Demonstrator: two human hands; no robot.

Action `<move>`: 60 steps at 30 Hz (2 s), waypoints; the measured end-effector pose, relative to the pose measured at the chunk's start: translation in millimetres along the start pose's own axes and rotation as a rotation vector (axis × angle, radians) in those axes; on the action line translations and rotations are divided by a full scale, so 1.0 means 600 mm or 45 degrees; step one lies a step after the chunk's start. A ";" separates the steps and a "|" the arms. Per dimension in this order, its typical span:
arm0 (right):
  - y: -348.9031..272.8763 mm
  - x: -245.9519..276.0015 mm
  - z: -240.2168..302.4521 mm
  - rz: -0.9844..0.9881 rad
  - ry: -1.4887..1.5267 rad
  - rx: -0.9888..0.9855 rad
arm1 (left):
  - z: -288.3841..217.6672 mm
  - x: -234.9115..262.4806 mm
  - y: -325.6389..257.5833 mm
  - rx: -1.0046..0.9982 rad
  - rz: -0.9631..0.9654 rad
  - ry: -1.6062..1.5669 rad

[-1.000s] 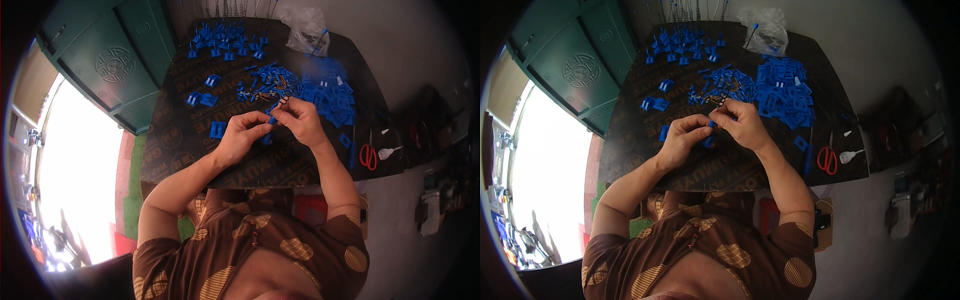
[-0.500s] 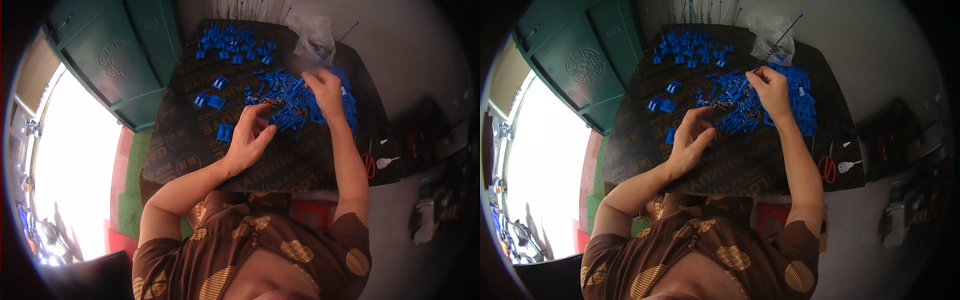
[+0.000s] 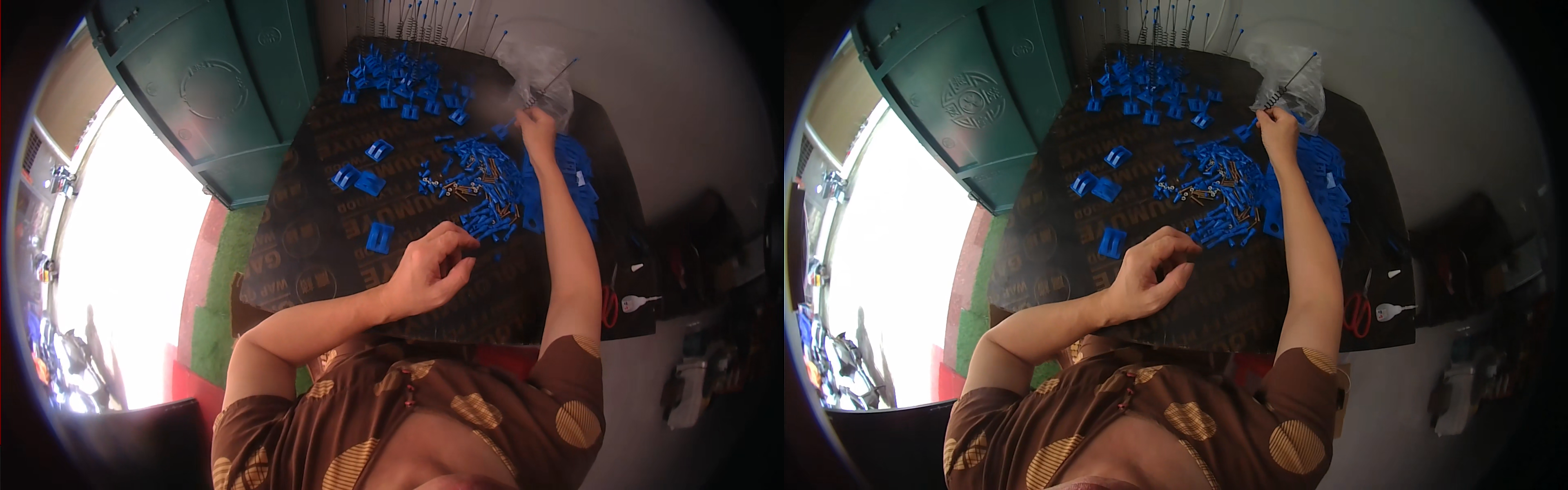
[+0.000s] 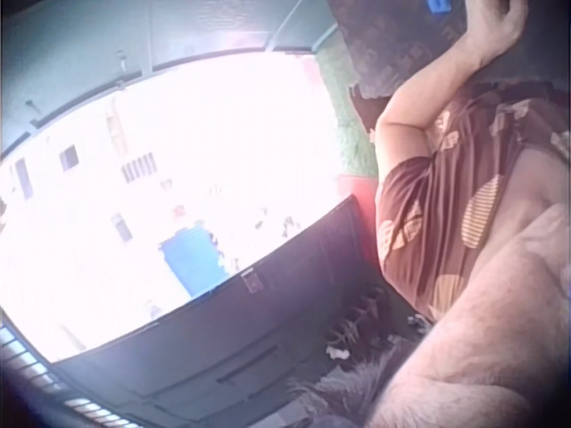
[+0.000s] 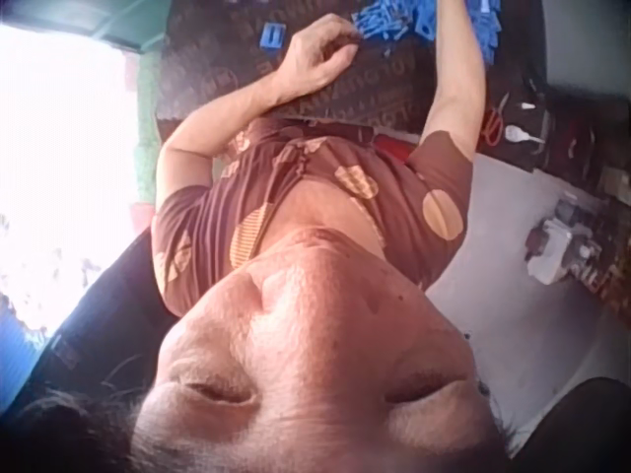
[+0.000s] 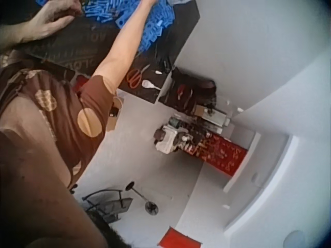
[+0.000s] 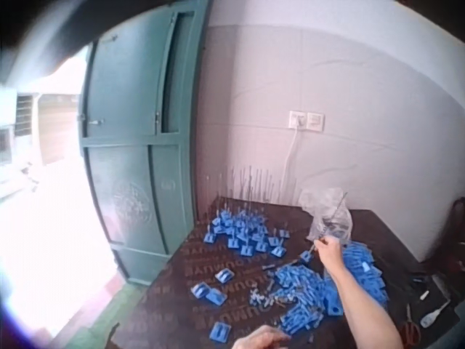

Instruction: The person assembles small stands by fitting wire pieces into plastic bases, dispensing adhesive from a glue bottle onto plastic plates, and pressing plastic pieces together by hand.

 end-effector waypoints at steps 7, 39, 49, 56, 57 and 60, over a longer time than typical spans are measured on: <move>0.035 -0.032 -0.033 -0.013 -0.213 0.045 | 0.000 -0.004 0.000 -0.002 0.039 0.013; -0.057 0.035 0.071 0.147 0.032 -0.075 | -0.020 -0.031 -0.014 -0.549 0.336 0.367; -0.216 0.053 0.171 0.508 0.173 -0.129 | -0.026 -0.044 -0.028 -0.771 0.411 0.495; -0.306 0.079 0.185 0.671 0.264 -0.133 | -0.048 -0.036 -0.031 -0.784 0.372 0.619; -0.318 0.092 0.179 0.673 0.236 -0.164 | -0.052 -0.031 -0.031 -0.726 0.352 0.684; -0.355 0.127 0.186 0.655 0.201 -0.207 | -0.063 -0.001 -0.048 -0.593 0.317 0.791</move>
Point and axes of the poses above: each hand's wrist, its own y-axis towards the middle knuckle, its own x-axis out of the back of the hand, z = x × y, the point moved 5 cm from there along y, towards the middle knuckle, and after that the axes turned 3 degrees about x, right-handed, at the moved point
